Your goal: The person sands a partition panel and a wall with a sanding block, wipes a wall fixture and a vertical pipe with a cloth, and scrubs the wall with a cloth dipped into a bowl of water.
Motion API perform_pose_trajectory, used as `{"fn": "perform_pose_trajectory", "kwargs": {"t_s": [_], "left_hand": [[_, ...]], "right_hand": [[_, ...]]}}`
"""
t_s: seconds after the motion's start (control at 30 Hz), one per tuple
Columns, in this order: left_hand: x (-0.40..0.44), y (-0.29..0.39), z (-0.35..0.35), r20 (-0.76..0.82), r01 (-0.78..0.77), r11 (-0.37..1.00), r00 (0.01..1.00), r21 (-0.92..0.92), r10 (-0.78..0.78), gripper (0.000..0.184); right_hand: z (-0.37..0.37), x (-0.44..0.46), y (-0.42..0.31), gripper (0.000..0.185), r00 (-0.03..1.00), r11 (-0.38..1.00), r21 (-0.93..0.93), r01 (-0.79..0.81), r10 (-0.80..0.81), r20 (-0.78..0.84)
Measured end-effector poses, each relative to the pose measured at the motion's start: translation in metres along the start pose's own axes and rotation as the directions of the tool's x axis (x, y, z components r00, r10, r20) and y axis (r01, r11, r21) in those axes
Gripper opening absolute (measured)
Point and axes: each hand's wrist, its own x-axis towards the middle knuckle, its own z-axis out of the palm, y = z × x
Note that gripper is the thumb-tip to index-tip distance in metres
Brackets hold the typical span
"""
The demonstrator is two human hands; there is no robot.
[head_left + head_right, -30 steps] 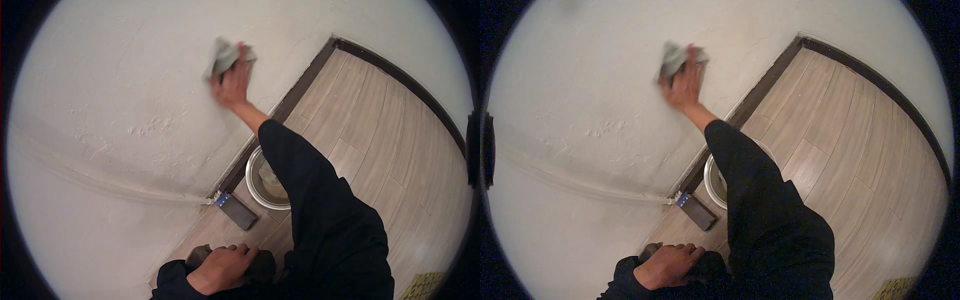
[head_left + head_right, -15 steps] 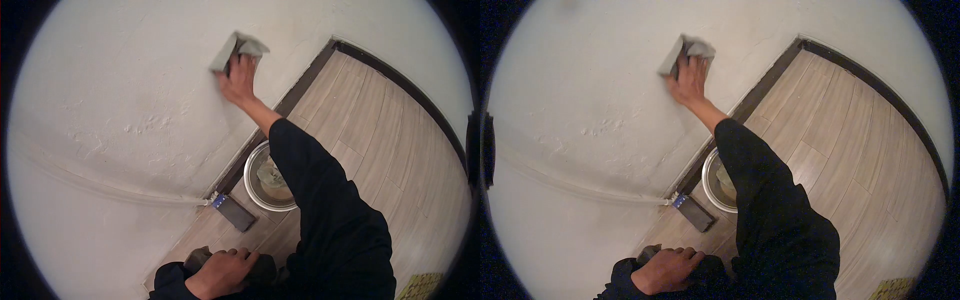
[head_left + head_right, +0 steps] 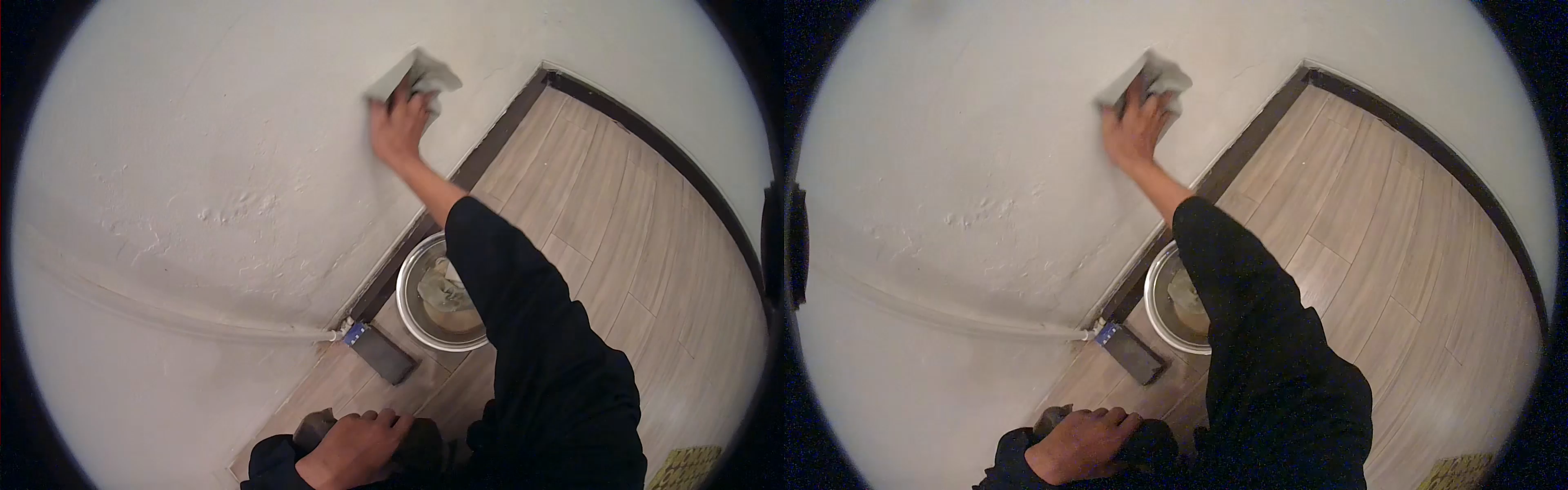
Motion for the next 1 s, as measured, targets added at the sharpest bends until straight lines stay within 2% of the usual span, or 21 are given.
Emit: {"fn": "perform_pose_trajectory", "kwargs": {"t_s": [0.1, 0.2, 0.3, 0.4, 0.5, 0.53, 0.63, 0.67, 0.77, 0.8, 0.9, 1.0], "left_hand": [[0.001, 0.001, -0.005, -0.006, 0.009, 0.999, 1.0, -0.038, -0.009, 0.063], [-0.002, -0.005, 0.003, -0.065, -0.02, 0.996, 0.998, -0.085, 0.015, 0.064], [0.002, -0.011, 0.011, -0.063, -0.016, 0.998, 0.998, -0.065, 0.012, 0.064], [0.007, -0.011, 0.012, -0.062, 0.013, 0.996, 0.998, -0.088, -0.018, 0.061], [0.006, -0.009, 0.008, -0.082, -0.007, 0.992, 0.997, -0.123, -0.003, 0.058], [0.005, -0.009, 0.009, -0.086, -0.005, 0.992, 0.996, -0.125, -0.006, 0.058], [0.001, -0.01, 0.012, -0.107, 0.002, 0.992, 0.994, -0.123, -0.016, 0.058], [-0.001, -0.009, 0.013, -0.11, 0.007, 0.992, 0.994, -0.125, -0.021, 0.058], [-0.003, -0.01, 0.01, -0.084, 0.016, 0.995, 0.996, -0.095, -0.024, 0.059], [-0.004, -0.01, 0.008, -0.069, 0.019, 0.996, 0.997, -0.087, -0.025, 0.06], [-0.011, -0.008, 0.005, -0.091, 0.017, 0.996, 0.996, -0.085, -0.025, 0.059], [-0.014, 0.0, 0.003, -0.099, 0.012, 0.997, 0.995, -0.07, -0.019, 0.058]], "right_hand": [[0.011, 0.03, 0.018, 0.076, 0.986, 0.994, 0.053, -0.093, 0.1, -0.135], [0.011, 0.006, 0.018, 0.074, 0.994, 0.985, 0.139, -0.106, 0.109, -0.017], [-0.003, -0.029, -0.016, 0.066, 0.964, 0.98, 0.063, 0.189, -0.197, 0.179], [-0.025, -0.035, -0.067, 0.055, 0.795, 0.803, 0.136, 0.58, -0.595, 0.121], [-0.017, -0.038, -0.083, 0.044, 0.831, 0.829, 0.127, 0.545, -0.554, 0.051], [-0.019, -0.041, -0.083, 0.045, 0.847, 0.849, 0.126, 0.513, -0.524, 0.084], [-0.016, -0.05, -0.067, 0.05, 0.78, 0.787, 0.049, 0.615, -0.616, 0.11], [-0.014, -0.049, -0.059, 0.053, 0.764, 0.764, 0.146, 0.628, -0.641, 0.073], [-0.015, -0.036, -0.054, 0.052, 0.785, 0.782, 0.109, 0.613, -0.619, 0.028], [-0.017, -0.035, -0.059, 0.053, 0.807, 0.808, 0.037, 0.588, -0.589, 0.05], [-0.019, -0.041, -0.071, 0.053, 0.83, 0.833, 0.126, 0.539, -0.551, 0.091], [-0.025, -0.049, -0.07, 0.055, 0.765, 0.768, 0.155, 0.622, -0.638, 0.089]]}}
